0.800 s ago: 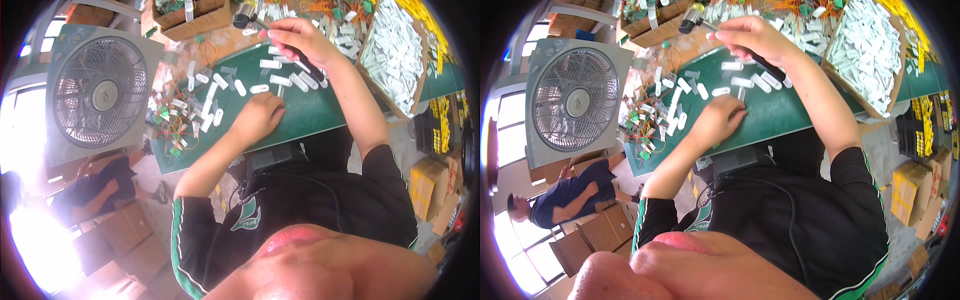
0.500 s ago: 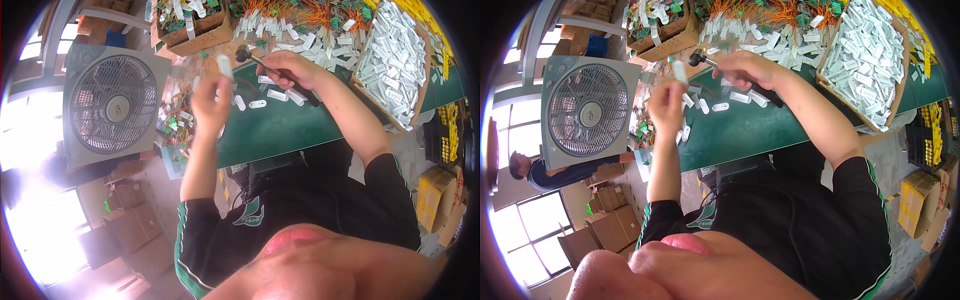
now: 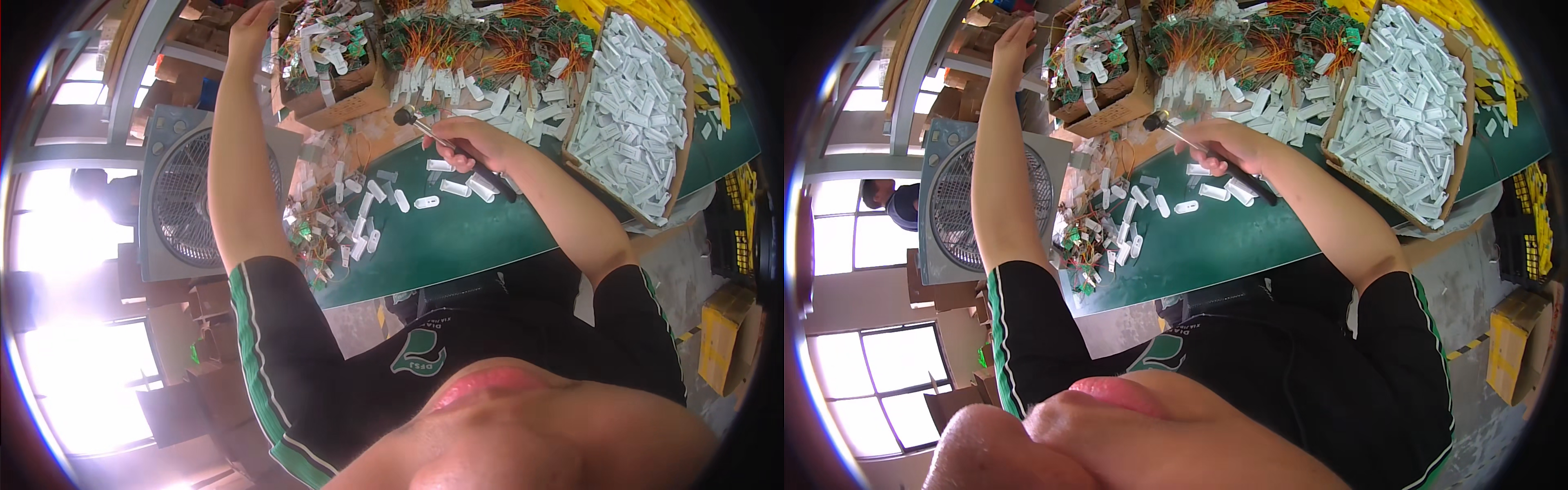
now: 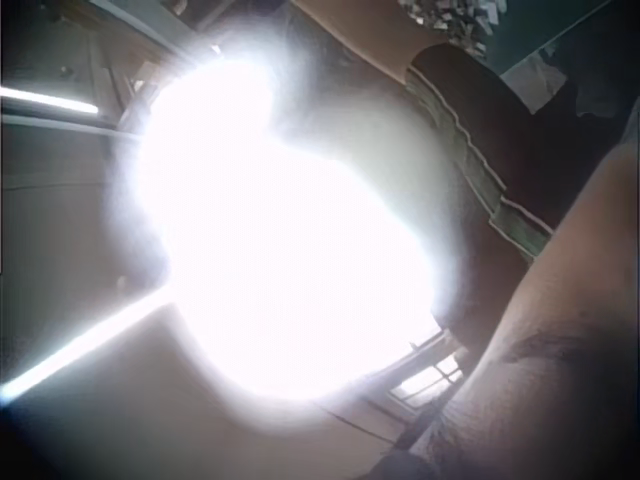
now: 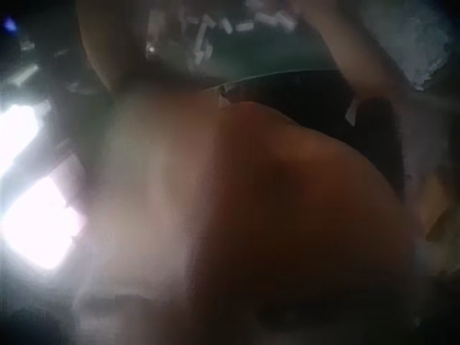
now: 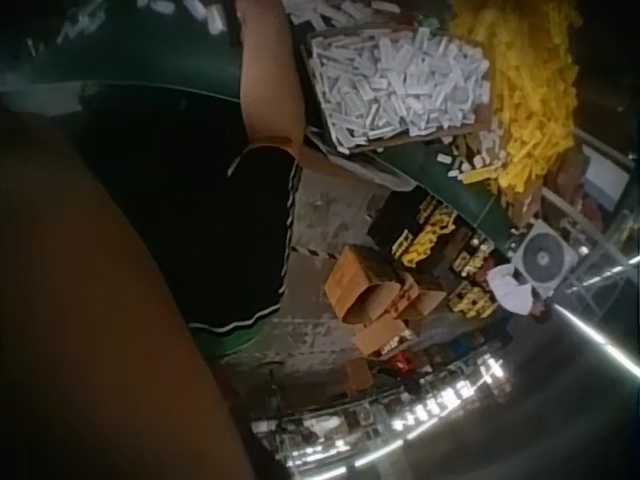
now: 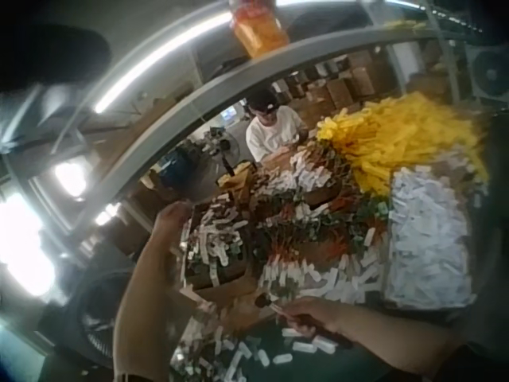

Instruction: The person assembles small lighting components, including LED strips, plastic housings, wiring, and electronic circuits, using a manual press tool or a small hammer at a workbench.

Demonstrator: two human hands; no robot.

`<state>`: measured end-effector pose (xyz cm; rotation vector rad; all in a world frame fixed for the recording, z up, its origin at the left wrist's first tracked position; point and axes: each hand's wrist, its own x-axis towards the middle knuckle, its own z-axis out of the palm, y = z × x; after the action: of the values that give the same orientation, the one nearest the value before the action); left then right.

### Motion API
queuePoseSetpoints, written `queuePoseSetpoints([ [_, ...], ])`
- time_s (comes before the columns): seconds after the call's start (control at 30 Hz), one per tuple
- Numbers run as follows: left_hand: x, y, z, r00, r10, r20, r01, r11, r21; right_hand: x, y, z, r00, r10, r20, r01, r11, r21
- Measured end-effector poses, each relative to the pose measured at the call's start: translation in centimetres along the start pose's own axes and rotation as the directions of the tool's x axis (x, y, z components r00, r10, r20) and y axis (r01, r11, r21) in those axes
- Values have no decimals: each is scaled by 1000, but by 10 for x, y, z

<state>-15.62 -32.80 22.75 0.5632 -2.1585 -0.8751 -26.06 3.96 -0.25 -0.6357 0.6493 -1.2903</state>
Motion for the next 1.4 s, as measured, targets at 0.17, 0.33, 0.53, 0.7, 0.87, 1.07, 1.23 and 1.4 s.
queuePoseSetpoints([
  [0.17,-10,-29,-2,985,172,2,-151,857,493,5,-2,6,1000,-6,21,6,1000,19],
  [0.33,-124,-3,79,946,321,-48,-262,843,471,3,0,2,998,12,60,-13,1000,19],
  [0.53,-210,13,116,891,453,-31,-388,794,469,4,6,7,987,79,138,-77,997,-21],
  [0.7,-274,-2,118,971,80,-227,-64,995,76,-8,0,14,928,165,335,-162,986,-36],
  [0.87,-337,10,124,977,-210,-40,175,894,-414,-9,2,12,770,337,541,-224,938,-265],
  [1.07,-350,17,127,965,-263,25,241,840,-485,-7,6,10,694,415,589,-248,905,-347],
  [1.23,-355,11,132,964,-263,43,247,821,-515,-10,1,11,697,479,534,-264,864,-430],
  [1.4,-354,10,133,929,-337,153,354,689,-633,-16,-2,11,711,535,456,-344,830,-439],
])
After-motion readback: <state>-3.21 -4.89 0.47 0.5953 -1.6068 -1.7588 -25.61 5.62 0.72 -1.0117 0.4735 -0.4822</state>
